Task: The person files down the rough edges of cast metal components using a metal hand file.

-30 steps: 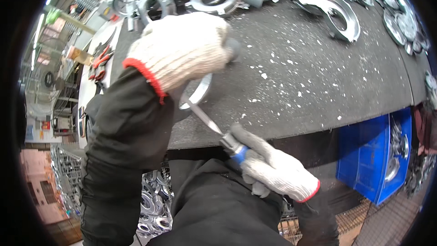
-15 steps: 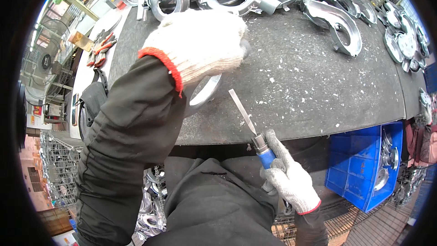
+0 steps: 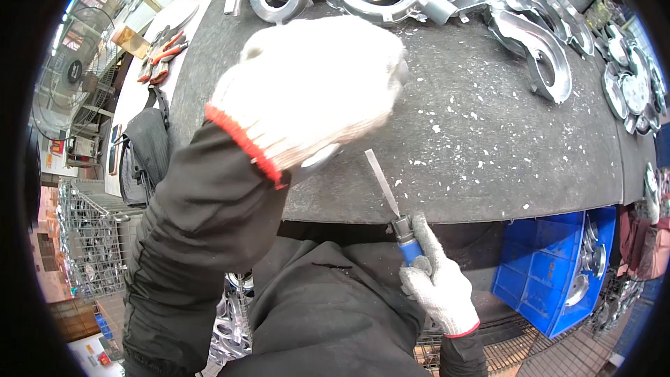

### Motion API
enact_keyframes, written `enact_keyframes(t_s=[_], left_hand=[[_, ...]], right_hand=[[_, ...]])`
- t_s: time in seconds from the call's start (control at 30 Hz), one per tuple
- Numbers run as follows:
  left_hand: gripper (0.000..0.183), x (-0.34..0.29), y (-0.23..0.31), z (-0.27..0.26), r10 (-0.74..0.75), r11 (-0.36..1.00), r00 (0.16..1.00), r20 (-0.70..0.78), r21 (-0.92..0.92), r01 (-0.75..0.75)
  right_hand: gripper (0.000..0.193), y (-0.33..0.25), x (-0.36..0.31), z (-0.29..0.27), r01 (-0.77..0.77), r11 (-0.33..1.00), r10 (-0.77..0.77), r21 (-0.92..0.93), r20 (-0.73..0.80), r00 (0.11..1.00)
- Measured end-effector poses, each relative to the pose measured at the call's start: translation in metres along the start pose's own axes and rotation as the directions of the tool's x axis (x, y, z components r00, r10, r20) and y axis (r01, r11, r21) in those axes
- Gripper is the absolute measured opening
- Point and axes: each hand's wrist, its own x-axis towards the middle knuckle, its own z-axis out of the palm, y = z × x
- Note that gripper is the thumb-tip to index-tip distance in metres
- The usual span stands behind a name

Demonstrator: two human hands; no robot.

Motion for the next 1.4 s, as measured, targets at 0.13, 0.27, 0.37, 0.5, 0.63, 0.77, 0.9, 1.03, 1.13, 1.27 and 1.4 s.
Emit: enact_keyframes(t_s=[0.13, 0.27, 0.37, 0.5, 0.63, 0.77, 0.9, 1.03, 1.13, 1.27, 1.4], left_hand=[[0.034, -0.005, 0.001, -0.012, -0.111, 0.991, 0.994, -0.021, 0.078, 0.112], [0.062, -0.027, 0.008, -0.003, -0.484, 0.649, 0.861, -0.156, -0.724, 0.234], [0.062, -0.039, 0.016, -0.003, -0.652, 0.604, 0.738, 0.174, -0.47, 0.644], [0.051, -0.059, 0.02, 0.008, -0.771, 0.222, 0.615, 0.166, -0.835, 0.504], [0.056, -0.055, 0.024, 0.005, -0.802, 0.244, 0.548, 0.237, -0.707, 0.664], [0.057, -0.088, 0.018, 0.026, -0.854, 0.274, 0.502, 0.139, -0.7, 0.659], [0.064, -0.097, 0.019, 0.035, -0.887, 0.068, 0.42, 0.192, -0.846, 0.529], [0.062, -0.123, 0.016, 0.054, -0.863, 0.196, 0.502, 0.05, -0.884, 0.425], [0.059, -0.132, 0.01, 0.061, -0.846, 0.294, 0.533, 0.023, -0.813, 0.503], [0.057, -0.15, 0.001, 0.063, -0.831, 0.36, 0.557, 0.016, -0.747, 0.559], [0.055, -0.175, -0.017, 0.073, -0.808, 0.417, 0.587, 0.061, -0.645, 0.641]], right_hand=[[0.079, 0.004, -0.004, -0.003, -0.029, 0.99, 0.018, -0.139, -0.076, 0.997], [0.08, -0.015, -0.012, -0.011, 0.078, 0.987, -0.09, -0.142, -0.081, 0.993], [0.079, -0.037, -0.013, -0.028, 0.152, 0.869, -0.203, -0.47, -0.059, 0.977], [0.078, -0.072, -0.004, -0.035, 0.217, 0.584, -0.329, -0.783, 0.016, 0.944], [0.071, -0.103, 0.004, -0.042, 0.213, 0.277, -0.438, -0.937, 0.074, 0.896], [0.062, -0.102, 0.017, -0.049, 0.117, -0.096, -0.67, -0.989, 0.151, 0.727], [0.06, -0.102, 0.03, -0.053, 0.232, 0.071, -0.585, -0.97, 0.148, 0.797], [0.058, -0.1, 0.046, -0.052, 0.379, 0.587, -0.285, -0.715, 0.255, 0.924], [0.063, -0.095, 0.053, -0.052, 0.282, 0.778, -0.109, -0.562, 0.321, 0.941], [0.066, -0.107, 0.057, -0.046, -0.106, 0.937, 0.252, -0.333, 0.432, 0.866], [0.068, -0.092, 0.059, -0.042, -0.225, 0.952, 0.302, -0.208, 0.507, 0.808]])
